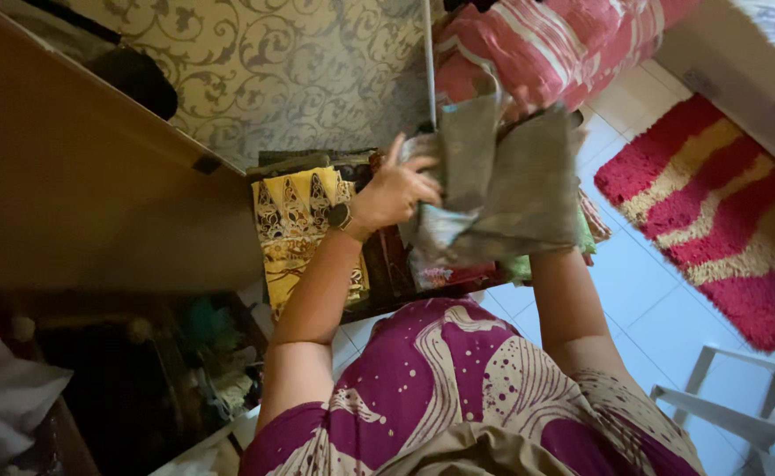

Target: The person organizes folded clothes by removing items from a shelf, sorting through a stack of patterned textiles on a table, and then placing them back onto the shelf.

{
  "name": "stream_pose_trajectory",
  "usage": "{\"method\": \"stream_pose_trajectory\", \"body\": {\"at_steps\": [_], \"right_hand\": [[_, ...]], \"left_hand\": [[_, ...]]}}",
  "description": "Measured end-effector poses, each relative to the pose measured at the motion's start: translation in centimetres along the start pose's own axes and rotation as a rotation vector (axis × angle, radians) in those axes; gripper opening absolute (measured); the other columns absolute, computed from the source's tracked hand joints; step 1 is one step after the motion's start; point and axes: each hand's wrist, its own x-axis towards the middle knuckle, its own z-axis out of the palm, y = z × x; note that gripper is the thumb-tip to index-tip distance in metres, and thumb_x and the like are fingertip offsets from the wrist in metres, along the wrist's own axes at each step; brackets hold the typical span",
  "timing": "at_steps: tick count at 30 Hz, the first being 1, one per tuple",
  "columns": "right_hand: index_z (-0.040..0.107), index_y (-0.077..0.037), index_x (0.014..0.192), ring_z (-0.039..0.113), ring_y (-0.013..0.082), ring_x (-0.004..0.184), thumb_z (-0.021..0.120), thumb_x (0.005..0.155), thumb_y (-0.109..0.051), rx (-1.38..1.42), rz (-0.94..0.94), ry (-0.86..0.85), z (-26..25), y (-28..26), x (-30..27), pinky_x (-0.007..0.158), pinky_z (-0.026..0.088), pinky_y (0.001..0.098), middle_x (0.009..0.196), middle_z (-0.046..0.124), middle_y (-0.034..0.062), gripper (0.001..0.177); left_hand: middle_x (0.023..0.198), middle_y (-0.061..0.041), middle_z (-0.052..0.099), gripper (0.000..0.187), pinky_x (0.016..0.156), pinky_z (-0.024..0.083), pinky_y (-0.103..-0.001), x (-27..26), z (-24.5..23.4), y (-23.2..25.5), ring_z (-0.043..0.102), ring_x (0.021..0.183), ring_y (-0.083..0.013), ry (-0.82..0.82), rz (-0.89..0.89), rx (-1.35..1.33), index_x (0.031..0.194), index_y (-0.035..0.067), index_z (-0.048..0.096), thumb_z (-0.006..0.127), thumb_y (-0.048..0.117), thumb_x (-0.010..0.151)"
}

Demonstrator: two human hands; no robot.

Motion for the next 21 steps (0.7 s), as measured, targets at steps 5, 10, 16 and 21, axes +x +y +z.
{"method": "stream_pose_trajectory", "body": {"at_steps": [5,10,16,21], "right_hand": [[0.049,0.009,0.146,0.059,0.0288,0.129,0.045,0.098,-0.055,0.071,0.084,-0.066,-4.6,1.1,-0.9,0.111,0.048,0.037,0.142,0.062,0.0211,0.081],[0.055,0.0,0.14,0.065,0.021,0.11,0.062,0.095,-0.036,-0.652,0.056,0.146,-0.2,0.0,-3.8,0.093,0.054,0.0356,0.128,0.067,0.0128,0.058],[0.065,-0.006,0.124,0.067,0.0146,0.087,0.077,0.087,-0.014,-1.164,0.081,0.231,6.2,0.4,-7.2,0.076,0.057,0.0327,0.107,0.072,0.0059,0.039],[0.072,-0.002,0.115,0.065,0.0146,0.079,0.075,0.084,-0.008,-1.463,-0.029,0.211,4.0,0.4,-7.5,0.07,0.055,0.036,0.093,0.074,0.0052,0.032]], "left_hand": [[0.118,-0.004,0.072,0.042,0.112,0.027,-0.061,-0.5,2.0,-0.1,0.062,0.115,-0.0227,-0.582,-0.49,-0.214,0.115,0.019,0.073,0.076,0.018,0.073],[0.114,-0.016,0.074,0.07,0.076,0.062,-0.042,3.4,4.3,0.6,0.071,0.087,-0.0243,-0.244,-0.718,-0.259,0.126,0.003,0.064,0.063,0.066,0.094],[0.122,-0.026,0.063,0.071,0.065,0.061,-0.042,9.7,14.6,-2.1,0.072,0.081,-0.0306,0.114,-0.813,-0.043,0.139,0.004,0.051,0.063,0.053,0.088],[0.107,-0.021,0.072,0.03,0.071,0.061,-0.041,11.3,20.9,-7.6,0.074,0.084,-0.0274,0.142,-0.889,-0.045,0.116,0.002,0.068,0.056,0.02,0.096]]}}
